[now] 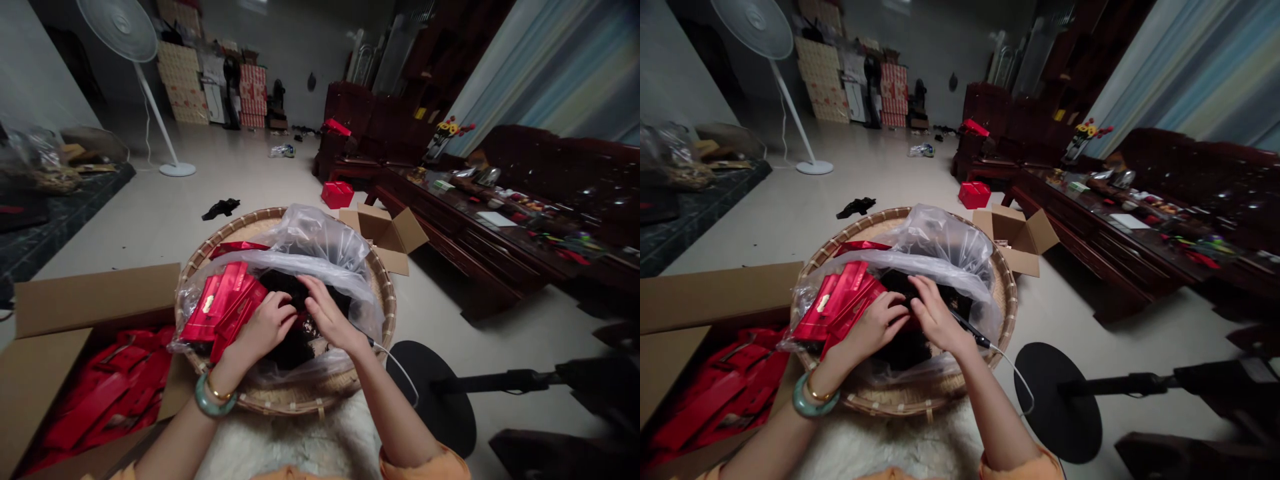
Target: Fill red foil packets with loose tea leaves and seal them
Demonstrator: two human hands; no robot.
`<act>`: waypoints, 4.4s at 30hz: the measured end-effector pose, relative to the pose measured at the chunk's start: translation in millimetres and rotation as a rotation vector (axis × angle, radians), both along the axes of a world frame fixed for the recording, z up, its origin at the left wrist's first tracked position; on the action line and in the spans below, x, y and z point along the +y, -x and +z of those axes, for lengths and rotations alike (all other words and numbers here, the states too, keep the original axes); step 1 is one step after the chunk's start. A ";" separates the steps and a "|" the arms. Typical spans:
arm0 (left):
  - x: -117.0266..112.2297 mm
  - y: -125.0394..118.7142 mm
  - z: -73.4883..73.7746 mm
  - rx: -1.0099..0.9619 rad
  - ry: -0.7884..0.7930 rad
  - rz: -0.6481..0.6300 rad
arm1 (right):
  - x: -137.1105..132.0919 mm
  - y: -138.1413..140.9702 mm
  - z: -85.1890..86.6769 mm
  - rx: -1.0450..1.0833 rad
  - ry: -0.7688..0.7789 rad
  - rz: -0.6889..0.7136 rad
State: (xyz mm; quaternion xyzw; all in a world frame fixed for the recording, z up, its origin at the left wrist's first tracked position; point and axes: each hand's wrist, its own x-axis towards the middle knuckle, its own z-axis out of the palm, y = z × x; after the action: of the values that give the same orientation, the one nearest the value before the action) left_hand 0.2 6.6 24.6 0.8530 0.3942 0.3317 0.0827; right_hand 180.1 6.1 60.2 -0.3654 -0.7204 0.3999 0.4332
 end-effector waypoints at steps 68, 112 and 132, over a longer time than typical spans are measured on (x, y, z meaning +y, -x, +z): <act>5.4 4.1 -52.8 -0.199 0.455 -0.012 | 5.2 4.8 -6.3 -1.194 -0.138 0.052; 17.1 16.5 -34.2 -0.040 -0.292 -0.132 | -9.4 -38.8 -54.7 0.470 0.708 -0.337; 15.4 13.1 -24.8 -0.003 -0.064 -0.156 | -2.2 3.6 -13.6 -0.278 -0.032 -0.329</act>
State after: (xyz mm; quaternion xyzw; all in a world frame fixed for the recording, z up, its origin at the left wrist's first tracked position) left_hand -12.9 22.0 -0.1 0.8829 0.3155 0.3381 0.0816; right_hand 176.4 3.9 46.6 -0.5229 -0.7100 0.2580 0.3949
